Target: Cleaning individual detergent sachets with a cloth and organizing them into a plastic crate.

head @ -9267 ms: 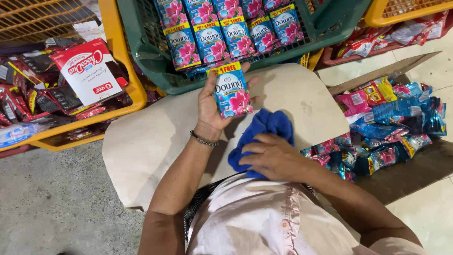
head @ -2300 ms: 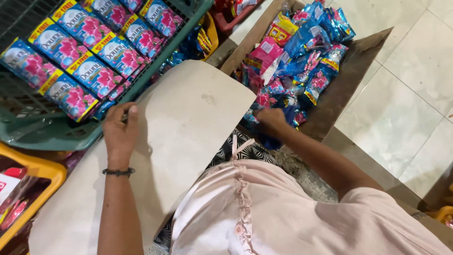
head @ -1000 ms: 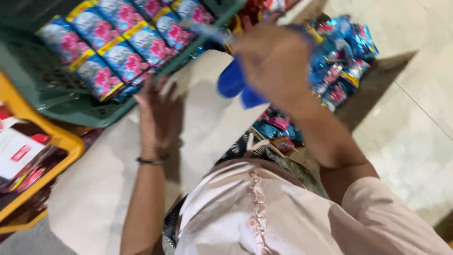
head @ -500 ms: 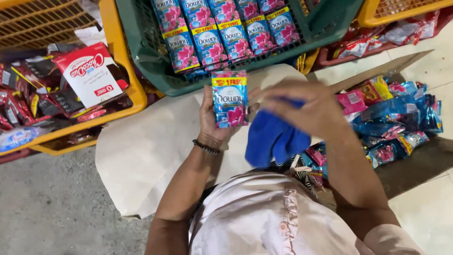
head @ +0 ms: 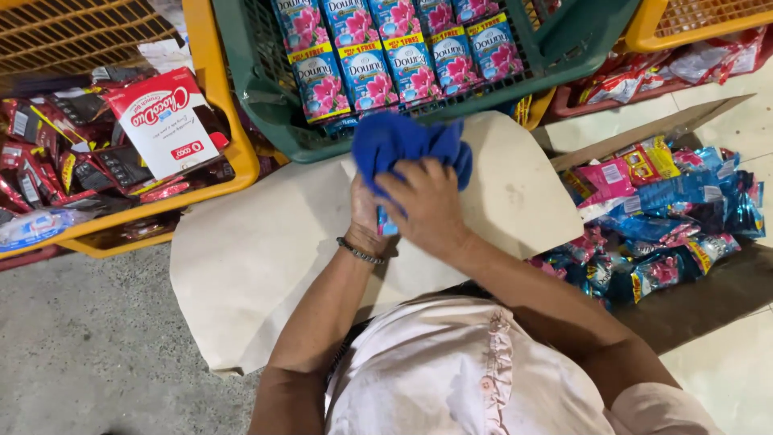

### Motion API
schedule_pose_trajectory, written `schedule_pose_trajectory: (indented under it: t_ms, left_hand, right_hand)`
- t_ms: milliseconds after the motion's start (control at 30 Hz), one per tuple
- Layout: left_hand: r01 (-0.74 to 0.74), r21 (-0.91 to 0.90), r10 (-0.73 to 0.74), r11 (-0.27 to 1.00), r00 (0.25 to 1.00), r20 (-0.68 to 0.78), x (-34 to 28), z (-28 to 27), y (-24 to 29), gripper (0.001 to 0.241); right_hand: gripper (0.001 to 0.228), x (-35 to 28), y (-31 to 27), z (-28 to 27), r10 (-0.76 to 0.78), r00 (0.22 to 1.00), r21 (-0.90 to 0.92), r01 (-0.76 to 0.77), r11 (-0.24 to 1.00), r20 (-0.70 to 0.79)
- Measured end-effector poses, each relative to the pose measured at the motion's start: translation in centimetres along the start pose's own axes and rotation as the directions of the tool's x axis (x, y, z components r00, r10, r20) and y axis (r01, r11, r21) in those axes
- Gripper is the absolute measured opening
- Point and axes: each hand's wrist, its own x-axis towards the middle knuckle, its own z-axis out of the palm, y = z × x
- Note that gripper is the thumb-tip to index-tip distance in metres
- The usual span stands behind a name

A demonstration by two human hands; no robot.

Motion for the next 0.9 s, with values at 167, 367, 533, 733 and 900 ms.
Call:
schedule_pose_trajectory:
  t_ms: [167, 367, 533, 733, 900]
  left_hand:
    - [0.024, -0.106, 0.011, 0.994, 0.947, 0.32, 0.6, 1.1, 0.9, 0.067]
    - [0.079, -0.064, -0.033, 0.995, 0.847, 0.53, 2.0, -0.9, -0.5, 0.079]
    - [0.036, -0.001, -0.033, 0.999, 0.944, 0.328, 0.8, -2.0, -0.9, 0.072]
    - [0.025, 0.1, -0.025, 0.995, 1.0, -0.001, -1.0, -0.1, -1.4, 0.062]
    - [0.105, 0.051, -0.116, 0.993, 0.929, 0.351, -1.9, 5.2, -1.3, 0.054]
  right_hand:
    - [0.027, -2.0, -2.8, -1.8, -0.162, 0.985, 0.19, 0.17, 0.967, -0.055]
    - [0.021, -0.3, -0.3, 0.8, -0.295, 0.949, 0.152, 0.31, 0.938, -0.112]
    - [0.025, 2.9, 3.0, 2.2, -0.186, 0.975, -0.097, 0.174, 0.98, -0.122]
    - [0.028, 4.0, 6.8, 1.7, -0.081, 0.993, -0.224, 0.061, 0.973, -0.083]
    - [0.033, 4.8, 9.8, -3.3, 0.172, 0.968, 0.085, -0.159, 0.984, -0.182]
